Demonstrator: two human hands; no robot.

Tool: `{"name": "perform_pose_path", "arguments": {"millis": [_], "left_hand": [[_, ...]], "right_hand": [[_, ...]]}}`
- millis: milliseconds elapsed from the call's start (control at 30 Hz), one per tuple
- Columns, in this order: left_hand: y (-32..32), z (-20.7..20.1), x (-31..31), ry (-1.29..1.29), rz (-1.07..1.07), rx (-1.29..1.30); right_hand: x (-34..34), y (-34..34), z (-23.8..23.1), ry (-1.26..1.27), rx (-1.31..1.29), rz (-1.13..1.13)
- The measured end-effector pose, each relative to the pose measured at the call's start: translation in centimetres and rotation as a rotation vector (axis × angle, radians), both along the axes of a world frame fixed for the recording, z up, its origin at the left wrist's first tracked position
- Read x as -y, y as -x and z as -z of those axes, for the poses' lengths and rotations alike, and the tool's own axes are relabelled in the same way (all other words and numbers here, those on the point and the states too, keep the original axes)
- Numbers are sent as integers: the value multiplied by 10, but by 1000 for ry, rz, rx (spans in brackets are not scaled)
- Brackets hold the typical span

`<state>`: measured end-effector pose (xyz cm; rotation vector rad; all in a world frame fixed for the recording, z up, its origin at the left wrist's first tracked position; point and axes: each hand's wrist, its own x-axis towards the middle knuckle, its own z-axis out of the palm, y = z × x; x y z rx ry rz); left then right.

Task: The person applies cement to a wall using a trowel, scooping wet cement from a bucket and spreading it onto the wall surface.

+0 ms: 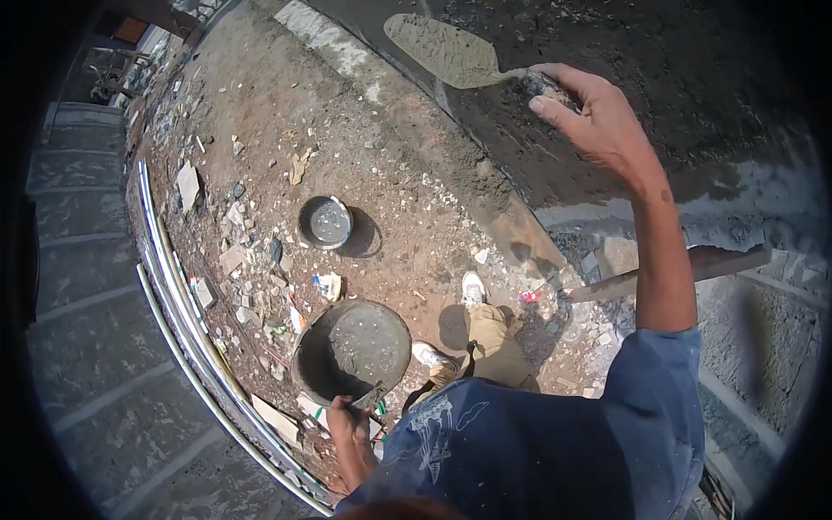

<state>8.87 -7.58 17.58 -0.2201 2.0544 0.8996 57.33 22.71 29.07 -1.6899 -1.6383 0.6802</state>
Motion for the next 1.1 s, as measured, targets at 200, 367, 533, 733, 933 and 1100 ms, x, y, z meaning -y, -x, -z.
{"name": "perform_pose_path", "arguments": {"millis": [200,367,533,733,933,1100], "left_hand": [[-23,-1,-30,-126,246,132],[-34,-6,-39,-451,174,320],[-59,-68,-56,-657,194,164],[-27,-57,-40,-695,228,122],[1,-25,-22,-370,105,100],[4,5,-17,-65,195,8]], "right_hand": [[99,93,11,2,580,-440],[147,164,63,-107,727,-584],[163,207,51,338,609,-748],[185,231,57,281,297,-700],[182,229,107,441,-18,-747],[147,152,213,709,-558,-690]]}}
